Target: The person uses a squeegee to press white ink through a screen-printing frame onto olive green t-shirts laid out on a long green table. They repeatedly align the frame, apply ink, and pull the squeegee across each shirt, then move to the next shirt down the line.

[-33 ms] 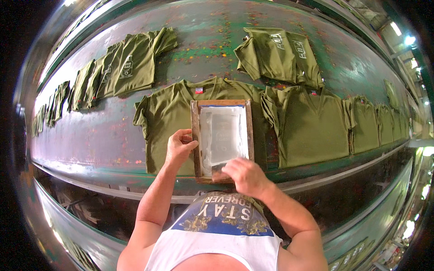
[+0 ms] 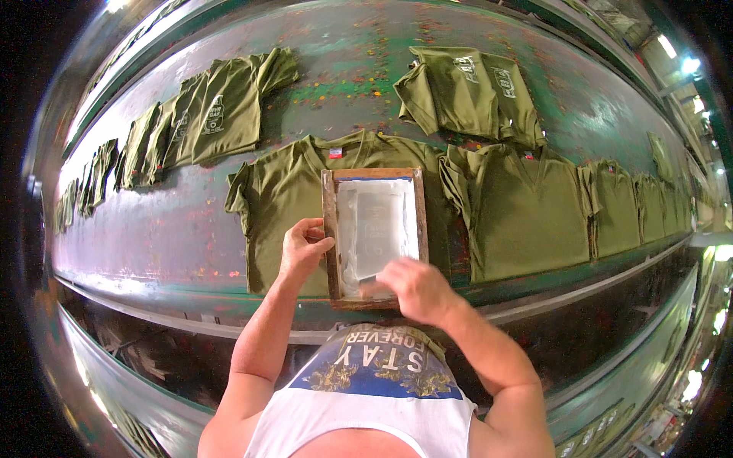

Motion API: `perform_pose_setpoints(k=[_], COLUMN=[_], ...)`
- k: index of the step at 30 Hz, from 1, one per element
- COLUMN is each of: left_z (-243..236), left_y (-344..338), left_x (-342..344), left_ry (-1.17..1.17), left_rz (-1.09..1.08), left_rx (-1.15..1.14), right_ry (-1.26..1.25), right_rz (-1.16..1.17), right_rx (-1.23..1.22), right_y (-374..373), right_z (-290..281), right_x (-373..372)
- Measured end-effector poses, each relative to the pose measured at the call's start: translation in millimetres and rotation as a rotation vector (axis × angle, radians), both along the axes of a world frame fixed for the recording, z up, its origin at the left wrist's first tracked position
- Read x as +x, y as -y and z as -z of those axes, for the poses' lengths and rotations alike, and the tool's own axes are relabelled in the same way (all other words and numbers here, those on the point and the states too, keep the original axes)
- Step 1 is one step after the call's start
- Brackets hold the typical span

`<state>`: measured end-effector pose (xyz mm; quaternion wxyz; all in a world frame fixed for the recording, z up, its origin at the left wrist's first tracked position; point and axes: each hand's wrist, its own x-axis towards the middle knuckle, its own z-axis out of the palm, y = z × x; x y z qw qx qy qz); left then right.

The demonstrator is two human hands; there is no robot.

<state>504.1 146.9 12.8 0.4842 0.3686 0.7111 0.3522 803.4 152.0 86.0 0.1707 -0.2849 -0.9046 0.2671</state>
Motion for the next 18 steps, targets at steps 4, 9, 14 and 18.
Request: perform_pose_setpoints(k=[4,9,14,18], left_z=[2.1,9.4,12.6,10.8], left_y=[-0.3,0.5,1.6,2.5], left_x=[-1.5,-1.1,-1.8,-1.2], left_ry=[-0.038,-0.07,-0.091,-0.052], left_rz=[0.013,0.011,0.014,0.004], left_rx=[0.005,0.026,0.046,0.039], right_ry=[-0.003,-0.096,-0.031,-0.046], right_rz=[0.06,0.261,0.204,0.166], right_rx=[0.068,0.175,0.175,0.23], right_y=[-72.7,-128.4,-86.6,-18.1], right_z=[18.7,35.4,39.7,35.6], right_x=[-10.0,-38.5,-30.3,-19.9])
